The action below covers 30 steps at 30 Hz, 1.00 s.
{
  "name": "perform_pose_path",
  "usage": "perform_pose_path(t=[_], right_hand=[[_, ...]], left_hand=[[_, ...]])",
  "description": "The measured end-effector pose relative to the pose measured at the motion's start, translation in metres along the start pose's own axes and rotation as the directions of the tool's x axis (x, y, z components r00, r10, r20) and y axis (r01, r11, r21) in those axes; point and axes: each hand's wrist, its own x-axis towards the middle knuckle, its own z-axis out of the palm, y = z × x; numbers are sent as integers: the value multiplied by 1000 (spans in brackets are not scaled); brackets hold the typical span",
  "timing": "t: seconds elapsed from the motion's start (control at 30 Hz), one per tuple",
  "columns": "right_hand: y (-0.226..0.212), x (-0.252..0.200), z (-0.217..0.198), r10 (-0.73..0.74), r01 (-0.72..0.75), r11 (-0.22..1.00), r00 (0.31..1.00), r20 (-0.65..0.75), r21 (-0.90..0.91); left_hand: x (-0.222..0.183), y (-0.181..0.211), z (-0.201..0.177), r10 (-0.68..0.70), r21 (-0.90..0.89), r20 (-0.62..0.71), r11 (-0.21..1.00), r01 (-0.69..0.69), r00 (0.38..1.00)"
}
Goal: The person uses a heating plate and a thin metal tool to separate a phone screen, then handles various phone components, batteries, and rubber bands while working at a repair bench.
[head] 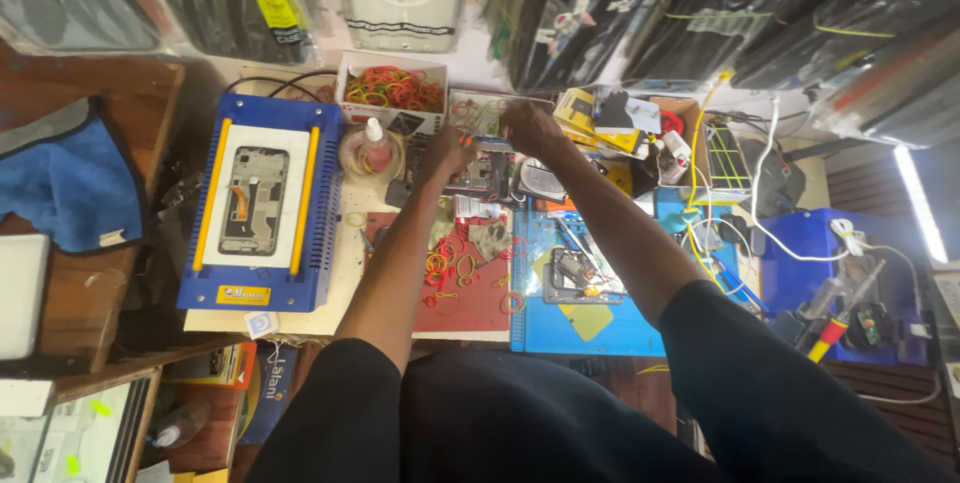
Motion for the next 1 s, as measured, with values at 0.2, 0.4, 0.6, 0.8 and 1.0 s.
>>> perform_pose_path(t=[0.2, 0.4, 0.6, 0.8, 1.0], right_hand=[[-4, 4, 22, 137, -131, 986, 989, 50, -98], [5, 20, 16, 85, -65, 995, 944, 319, -72], [-3, 3, -7, 220, -240, 949, 969, 112, 206], [-24, -9, -77, 335, -374, 919, 907, 253, 124], [-26, -29, -80, 313, -502, 859, 666, 677, 97]], left_hand=[[-3, -4, 1, 38, -190, -10, 981, -39, 999], [4, -10, 1, -17, -172, 28, 985, 22, 999], [4, -14, 0, 36, -206, 64, 978, -22, 997], [-15, -1, -4, -1, -213, 5, 977, 2, 1000], [-24, 4, -6, -34, -155, -38, 987, 28, 999]])
